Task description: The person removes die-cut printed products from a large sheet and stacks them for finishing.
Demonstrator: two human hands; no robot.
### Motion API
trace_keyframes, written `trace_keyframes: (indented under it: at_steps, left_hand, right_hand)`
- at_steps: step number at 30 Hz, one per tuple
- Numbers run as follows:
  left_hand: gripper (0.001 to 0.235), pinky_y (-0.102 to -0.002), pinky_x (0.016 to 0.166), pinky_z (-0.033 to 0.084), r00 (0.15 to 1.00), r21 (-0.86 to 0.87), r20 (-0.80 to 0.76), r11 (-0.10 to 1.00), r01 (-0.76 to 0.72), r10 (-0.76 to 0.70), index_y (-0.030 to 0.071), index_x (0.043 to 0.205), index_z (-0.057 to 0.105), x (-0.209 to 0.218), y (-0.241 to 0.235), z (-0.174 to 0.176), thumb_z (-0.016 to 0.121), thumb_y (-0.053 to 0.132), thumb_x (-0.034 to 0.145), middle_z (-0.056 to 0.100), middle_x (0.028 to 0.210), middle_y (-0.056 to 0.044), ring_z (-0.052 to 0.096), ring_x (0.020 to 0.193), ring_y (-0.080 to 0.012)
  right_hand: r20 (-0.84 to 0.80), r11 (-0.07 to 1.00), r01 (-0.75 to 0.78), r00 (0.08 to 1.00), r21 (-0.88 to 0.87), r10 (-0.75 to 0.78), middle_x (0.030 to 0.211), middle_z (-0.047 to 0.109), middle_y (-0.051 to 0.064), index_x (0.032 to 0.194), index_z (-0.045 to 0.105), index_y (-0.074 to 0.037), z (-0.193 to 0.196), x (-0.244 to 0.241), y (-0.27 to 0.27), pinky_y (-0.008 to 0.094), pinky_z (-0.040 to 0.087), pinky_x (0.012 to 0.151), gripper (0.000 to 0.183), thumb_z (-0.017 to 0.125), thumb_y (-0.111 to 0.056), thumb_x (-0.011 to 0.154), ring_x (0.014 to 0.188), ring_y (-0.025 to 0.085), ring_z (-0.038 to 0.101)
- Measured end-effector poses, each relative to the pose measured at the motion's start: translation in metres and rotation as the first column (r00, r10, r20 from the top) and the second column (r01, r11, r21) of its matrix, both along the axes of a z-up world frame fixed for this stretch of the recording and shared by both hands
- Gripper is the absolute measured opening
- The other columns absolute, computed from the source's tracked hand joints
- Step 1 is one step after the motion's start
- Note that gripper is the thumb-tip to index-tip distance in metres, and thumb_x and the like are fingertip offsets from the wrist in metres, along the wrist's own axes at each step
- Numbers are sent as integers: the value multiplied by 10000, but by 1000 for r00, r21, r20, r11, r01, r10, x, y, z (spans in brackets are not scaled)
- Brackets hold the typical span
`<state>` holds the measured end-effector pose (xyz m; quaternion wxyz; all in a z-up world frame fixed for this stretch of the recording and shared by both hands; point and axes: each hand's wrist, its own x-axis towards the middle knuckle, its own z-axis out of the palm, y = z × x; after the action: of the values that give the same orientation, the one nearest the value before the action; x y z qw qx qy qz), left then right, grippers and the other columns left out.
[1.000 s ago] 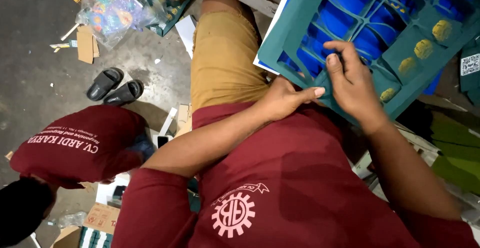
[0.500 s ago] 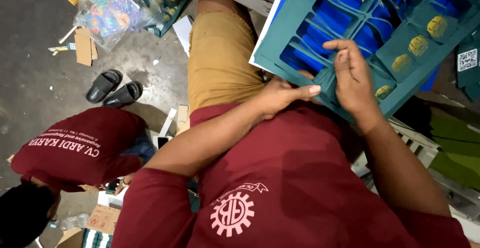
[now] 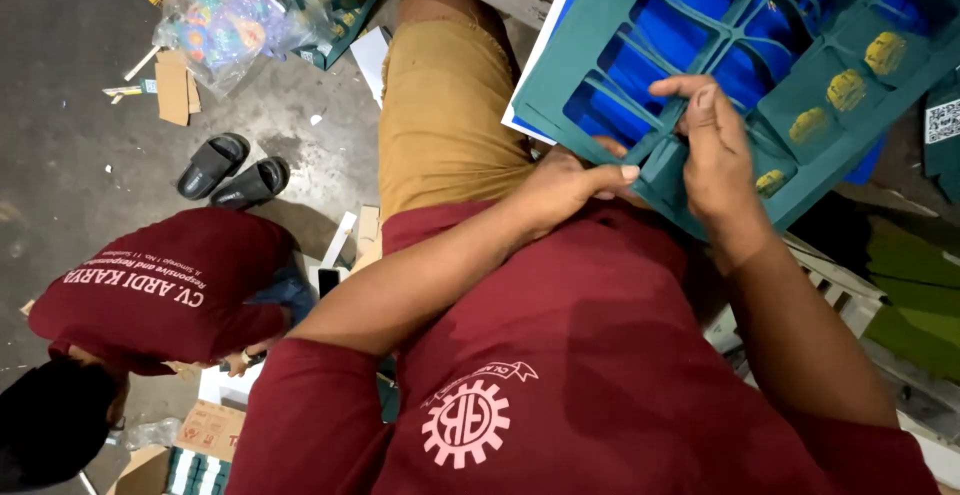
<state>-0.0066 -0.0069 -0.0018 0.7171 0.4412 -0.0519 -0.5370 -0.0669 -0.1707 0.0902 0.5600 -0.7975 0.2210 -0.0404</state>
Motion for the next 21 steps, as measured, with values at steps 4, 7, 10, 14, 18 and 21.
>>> trace_keyframes:
  at_steps: [4,7,10,14,18,21]
  left_hand:
    - [297,-294,754,541,958,3,285,999,-37,35,2,1020,702,-4,-2,-5,787,256,892,745,896,-78,673,818,-138]
    - [299,-307,778,568,859,-13,501,993,-120,110,-2,990,697,-8,-3,-1,796,262,889,747,889,-80,699,833,-145]
    - [297,-320,716,583,879,0,453,986,-165,147,9,962,677,-8,-3,12,798,263,866,747,820,-75,715,763,-157]
    - [335,-331,633,594,903,196,429,979,-60,-31,27,796,717,1,3,32,745,350,881,744,684,-78,737,633,-188]
    - [445,-391,644,585,761,377,616,925,-59,-203,64,787,762,6,8,38,698,497,870,747,674,-110,754,658,-268]
    - [475,-453,652,562,645,403,727,907,-125,-235,76,849,776,8,17,48,707,545,847,743,723,-133,734,711,-328]
  right_hand:
    - [-10,1000,0,1000,-11,0,870,430,-69,1227,665,-62,-3,1,-2,218,334,739,514,350,-467,1193,816,51,371]
    - [-51,998,32,998,52,-29,811,393,-67,1200,670,-71,-4,0,-3,223,304,690,515,363,-483,1171,766,55,344]
    - [-79,991,72,995,110,-63,811,400,-72,1194,670,-76,-3,1,-5,219,305,687,511,360,-481,1169,759,54,350]
    - [-76,994,30,997,107,-22,821,413,-79,1234,655,-73,-2,4,-6,211,327,700,478,361,-444,1173,766,47,363]
    - [-57,997,-54,997,-60,51,808,393,-91,1274,644,-62,3,10,0,212,319,676,395,395,-356,1184,750,34,347]
    - [-74,993,-52,996,-107,45,757,388,-101,1260,646,-70,1,9,1,224,288,622,335,420,-302,1176,702,24,332]
